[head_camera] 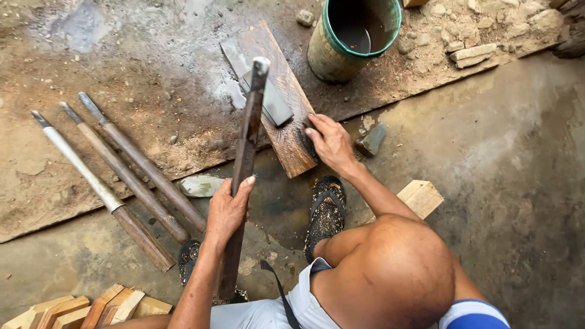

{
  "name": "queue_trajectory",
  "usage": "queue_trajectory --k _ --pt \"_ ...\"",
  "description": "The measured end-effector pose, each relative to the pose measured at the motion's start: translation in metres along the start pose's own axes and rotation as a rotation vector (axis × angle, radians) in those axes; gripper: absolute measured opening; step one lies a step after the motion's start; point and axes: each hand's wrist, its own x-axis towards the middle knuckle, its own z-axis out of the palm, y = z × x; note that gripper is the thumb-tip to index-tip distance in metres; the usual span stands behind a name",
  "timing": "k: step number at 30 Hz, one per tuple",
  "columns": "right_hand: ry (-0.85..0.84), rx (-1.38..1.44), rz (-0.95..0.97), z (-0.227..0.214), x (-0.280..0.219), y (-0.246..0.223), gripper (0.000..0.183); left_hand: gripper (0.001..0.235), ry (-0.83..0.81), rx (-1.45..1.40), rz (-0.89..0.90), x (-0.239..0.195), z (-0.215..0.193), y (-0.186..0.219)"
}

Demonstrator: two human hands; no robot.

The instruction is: The person sharpens a long metal tool on a wet sharpening stone, repeatedly dipping a small white object into a bucket of water to wet the stone. The person then switches to sharpening a smaller metal tool on the same stone.

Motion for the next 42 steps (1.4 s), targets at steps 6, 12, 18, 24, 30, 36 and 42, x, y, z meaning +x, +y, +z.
queue_trajectory --k 6,12,18,24,30,36,42 --pt "-0.064 -0.207 -0.131 0.034 0.062 -0.042 0.04 0.045 0.041 -0.129 -0.05 -0.001 -0.017 -0.016" --pt "0.067 0.994 0.348 0.031 0.057 -0.046 0.038 0.048 -0.043 0.026 -0.063 -0.005 -0.012 -0.024" --pt "0.063 1.631 0.657 0.043 0.02 -0.007 0.017 0.058 -0.064 0.405 0.102 -0.004 0.004 -0.031" --pt "0.237 1.431 0.903 0.049 -0.012 0.021 0.023 0.065 -0.1 0.683 0.117 -0.007 0.009 -0.023" --pt "0.282 1.367 0.997 0.044 -0.04 0.052 0.038 0.066 -0.166 0.768 0.114 -0.009 0.019 -0.029" --pt "0.177 1.504 0.931 0.003 -0.052 0.035 0.045 0.055 -0.326 0.386 0.015 -0.006 0.021 -0.038" --pt "0.063 1.495 0.698 0.001 -0.066 0.041 0.024 0.05 -0.496 0.112 -0.1 0.002 0.026 -0.063"
